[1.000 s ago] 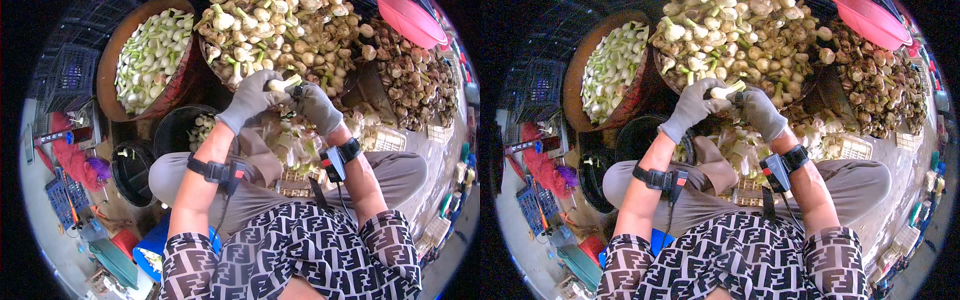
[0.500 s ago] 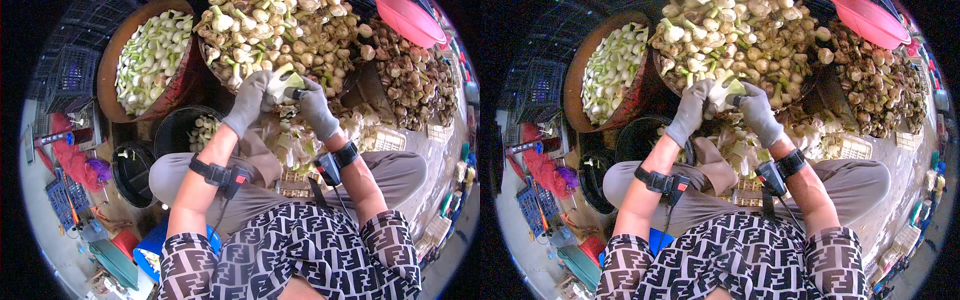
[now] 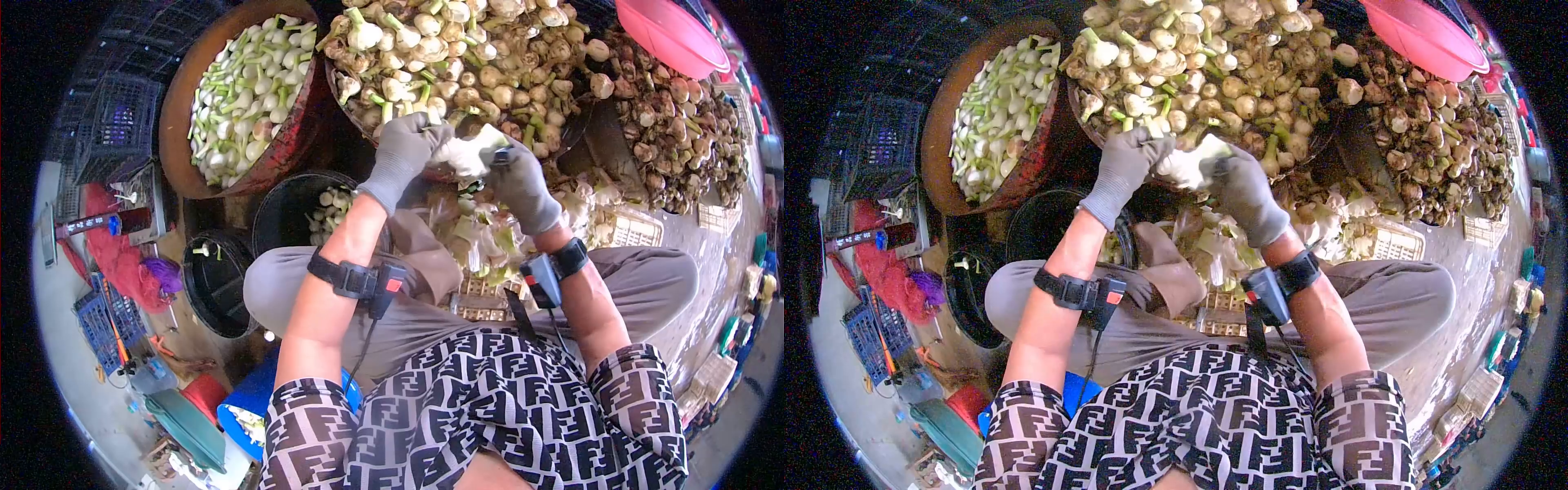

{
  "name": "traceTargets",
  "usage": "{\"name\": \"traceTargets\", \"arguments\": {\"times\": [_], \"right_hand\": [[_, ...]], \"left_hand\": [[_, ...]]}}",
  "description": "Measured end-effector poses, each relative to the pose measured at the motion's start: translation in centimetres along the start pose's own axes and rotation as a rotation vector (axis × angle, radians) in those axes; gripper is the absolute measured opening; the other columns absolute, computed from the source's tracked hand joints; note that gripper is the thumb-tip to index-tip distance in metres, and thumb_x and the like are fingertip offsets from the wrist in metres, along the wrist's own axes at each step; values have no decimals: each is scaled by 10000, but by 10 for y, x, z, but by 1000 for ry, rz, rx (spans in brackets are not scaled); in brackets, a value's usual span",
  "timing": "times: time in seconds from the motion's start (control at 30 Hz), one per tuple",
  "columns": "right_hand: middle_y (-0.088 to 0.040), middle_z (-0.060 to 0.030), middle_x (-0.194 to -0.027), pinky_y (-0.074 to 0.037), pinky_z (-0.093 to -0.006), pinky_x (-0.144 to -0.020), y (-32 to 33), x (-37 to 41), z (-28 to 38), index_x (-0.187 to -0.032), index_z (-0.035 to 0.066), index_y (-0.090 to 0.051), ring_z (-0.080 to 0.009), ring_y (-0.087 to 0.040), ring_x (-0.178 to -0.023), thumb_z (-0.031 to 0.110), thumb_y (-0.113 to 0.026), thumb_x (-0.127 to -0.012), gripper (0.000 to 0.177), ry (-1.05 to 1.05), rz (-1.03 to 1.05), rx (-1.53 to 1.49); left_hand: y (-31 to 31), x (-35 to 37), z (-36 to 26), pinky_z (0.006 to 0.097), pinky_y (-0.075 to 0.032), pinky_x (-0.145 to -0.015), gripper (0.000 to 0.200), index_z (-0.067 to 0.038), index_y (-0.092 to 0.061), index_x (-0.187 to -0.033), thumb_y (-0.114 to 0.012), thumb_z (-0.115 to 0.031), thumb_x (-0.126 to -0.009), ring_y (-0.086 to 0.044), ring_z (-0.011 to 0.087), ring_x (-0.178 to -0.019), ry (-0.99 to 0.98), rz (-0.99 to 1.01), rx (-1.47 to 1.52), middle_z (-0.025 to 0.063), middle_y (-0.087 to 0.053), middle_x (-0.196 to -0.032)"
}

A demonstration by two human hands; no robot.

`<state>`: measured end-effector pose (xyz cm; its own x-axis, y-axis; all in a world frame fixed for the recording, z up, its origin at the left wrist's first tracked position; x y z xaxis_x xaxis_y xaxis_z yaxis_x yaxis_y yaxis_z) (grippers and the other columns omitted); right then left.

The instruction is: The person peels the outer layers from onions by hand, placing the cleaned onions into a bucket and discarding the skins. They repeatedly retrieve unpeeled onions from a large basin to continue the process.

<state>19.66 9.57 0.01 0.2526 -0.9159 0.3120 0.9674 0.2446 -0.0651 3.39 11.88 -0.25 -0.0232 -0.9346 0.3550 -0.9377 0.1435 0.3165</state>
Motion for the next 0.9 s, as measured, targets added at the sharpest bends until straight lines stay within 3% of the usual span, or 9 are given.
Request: {"name": "traceTargets", "arguments": {"times": [0.03,0.17,0.3,0.37,0.4,0.47,0.53,0.7,0.9], "right_hand": [[-621,-42,-792,-462,-255,-650,2,11,24,-896,-16,-590,-139,-570,-684,92,-628,-748,186,325,-6,405],[-648,-61,-815,-460,-249,-644,13,25,23,-886,-49,-602,-123,-586,-711,102,-643,-751,207,397,-107,551],[-653,-75,-834,-458,-251,-637,50,30,-15,-915,-36,-611,-118,-585,-711,86,-600,-783,180,117,-216,-50],[-647,-97,-812,-455,-265,-637,42,48,16,-942,7,-615,-124,-575,-673,99,-583,-786,184,414,-95,686],[-645,-106,-818,-455,-270,-646,44,52,10,-952,21,-616,-127,-578,-685,109,-584,-786,191,368,48,706],[-628,-120,-858,-454,-337,-696,67,48,-88,-936,57,-600,-271,-583,-792,187,-664,-702,275,-509,255,456],[-628,-122,-965,-465,-301,-790,42,34,-29,-1019,68,-603,-258,-606,-879,31,-559,-713,311,-129,257,1215],[-618,-95,-1031,-438,-335,-850,0,-58,-8,-1056,114,-590,-268,-575,-981,41,-552,-681,384,324,247,1055],[-646,-87,-862,-462,-365,-717,-55,-140,-86,-885,120,-645,-279,-610,-848,137,-581,-681,215,488,393,1714]], "left_hand": [[-3,2,3,243,-478,-598,151,-5,-621,-891,-605,-119,-794,-584,144,-656,43,-8,291,72,-641,-802],[-4,-2,12,231,-519,-578,132,-69,-619,-925,-578,-159,-838,-607,100,-736,-5,109,769,28,-640,-858],[37,8,11,239,-468,-559,202,-75,-611,-966,-588,-226,-835,-597,109,-764,23,43,699,24,-634,-890],[71,13,5,245,-452,-607,212,-62,-612,-946,-581,-243,-841,-576,97,-758,-8,60,459,22,-632,-865],[85,20,-4,245,-445,-635,212,-55,-613,-930,-578,-246,-844,-563,88,-747,-43,112,183,20,-631,-844],[91,28,19,254,-444,-654,239,-39,-613,-876,-650,-256,-783,-541,93,-711,165,298,-433,29,-617,-782],[88,36,21,282,-449,-655,313,-19,-600,-858,-691,-291,-734,-555,133,-711,214,291,-635,63,-606,-765],[67,18,-28,335,-446,-700,354,-19,-568,-899,-629,-337,-756,-564,278,-772,-226,66,-700,157,-570,-821],[42,1,-40,352,-447,-725,365,-29,-579,-923,-614,-357,-767,-567,292,-805,-305,120,-658,157,-567,-863]]}}
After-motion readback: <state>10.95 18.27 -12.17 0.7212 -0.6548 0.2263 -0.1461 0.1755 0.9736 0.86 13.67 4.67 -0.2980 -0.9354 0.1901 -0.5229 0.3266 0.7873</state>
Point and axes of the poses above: each hand's wrist, its own x-axis away from the middle knuckle, its own y-axis out of the back of the hand, z = x × y, the point moved 8 cm from there along -x, towards the middle knuckle
